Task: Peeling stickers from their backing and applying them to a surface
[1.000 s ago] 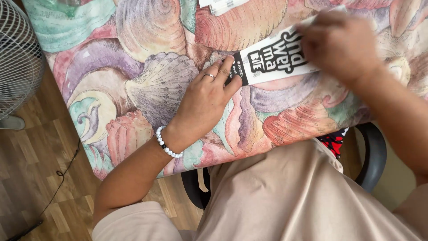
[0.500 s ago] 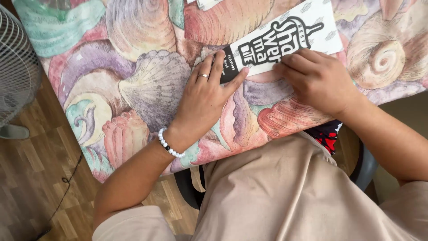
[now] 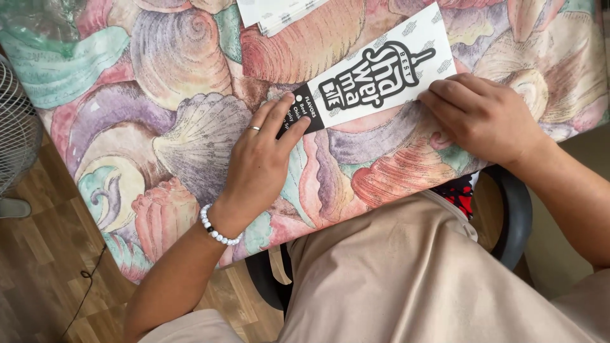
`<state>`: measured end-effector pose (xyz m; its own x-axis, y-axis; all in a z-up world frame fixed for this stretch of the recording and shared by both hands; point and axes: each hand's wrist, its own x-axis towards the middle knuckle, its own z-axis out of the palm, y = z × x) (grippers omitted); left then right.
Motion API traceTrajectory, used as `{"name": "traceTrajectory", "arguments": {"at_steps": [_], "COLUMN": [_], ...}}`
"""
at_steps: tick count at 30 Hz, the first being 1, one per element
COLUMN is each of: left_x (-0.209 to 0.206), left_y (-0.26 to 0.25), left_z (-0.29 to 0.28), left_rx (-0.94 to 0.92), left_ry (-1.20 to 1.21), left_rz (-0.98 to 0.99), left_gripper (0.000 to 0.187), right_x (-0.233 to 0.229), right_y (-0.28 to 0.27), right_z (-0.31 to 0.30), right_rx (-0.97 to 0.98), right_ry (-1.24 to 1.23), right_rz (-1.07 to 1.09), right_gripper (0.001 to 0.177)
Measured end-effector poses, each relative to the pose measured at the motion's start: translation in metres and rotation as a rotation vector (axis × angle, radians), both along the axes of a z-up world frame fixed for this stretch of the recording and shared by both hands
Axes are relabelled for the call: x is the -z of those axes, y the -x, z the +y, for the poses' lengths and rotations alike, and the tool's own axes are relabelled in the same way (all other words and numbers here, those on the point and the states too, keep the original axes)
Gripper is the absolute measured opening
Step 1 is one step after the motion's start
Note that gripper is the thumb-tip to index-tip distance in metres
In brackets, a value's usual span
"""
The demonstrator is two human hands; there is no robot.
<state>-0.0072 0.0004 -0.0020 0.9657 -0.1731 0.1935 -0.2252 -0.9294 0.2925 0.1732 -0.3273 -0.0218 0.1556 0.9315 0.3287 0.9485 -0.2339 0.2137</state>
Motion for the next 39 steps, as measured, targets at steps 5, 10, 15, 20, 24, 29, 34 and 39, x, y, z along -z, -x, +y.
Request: {"name": "traceTrajectory", "arguments": {"at_steps": [5, 10, 15, 20, 24, 29, 34, 39], "left_x": [0.0, -0.002, -0.003, 0.0, 0.0, 0.008, 0.003, 0.005], "left_y": [-0.001, -0.003, -0.008, -0.006, -0.001, 0.002, 0.002, 0.003], "left_z": [0.003, 0.003, -0.002, -0.002, -0.002, -0.007, -0.013, -0.013], "left_rx": [0.036, 0.077, 0.074, 0.057, 0.062, 0.052, 0.054, 0.039], "left_ry": [-0.083, -0.209, -0.346, -0.296, -0.291, -0.419, -0.468, -0.397], "left_rz": [-0.026, -0.044, -0.033, -0.037, -0.023, -0.021, 0.039, 0.022], "left_gripper": [0.041, 0.033, 0.034, 0.034, 0.041, 0.065, 0.072, 0.063], "right_x": [-0.007, -0.01, -0.017, -0.002, 0.01, 0.021, 0.0, -0.016], "right_y": [0.0, -0.005, 0.0, 0.011, -0.019, -0.077, -0.037, 0.033], "right_z": [0.004, 0.007, 0.073, 0.144, 0.111, 0.032, 0.034, 0.058], "right_rx": [-0.023, 0.033, 0.042, -0.015, 0.057, 0.233, 0.217, -0.061], "right_ry": [0.003, 0.037, 0.095, 0.071, -0.012, -0.031, -0.111, -0.059], "right_rz": [-0.004, 0.097, 0.139, 0.072, 0.114, 0.001, -0.07, 0.135], "right_gripper": [0.014, 0.012, 0.031, 0.037, 0.03, 0.028, 0.008, 0.011]}}
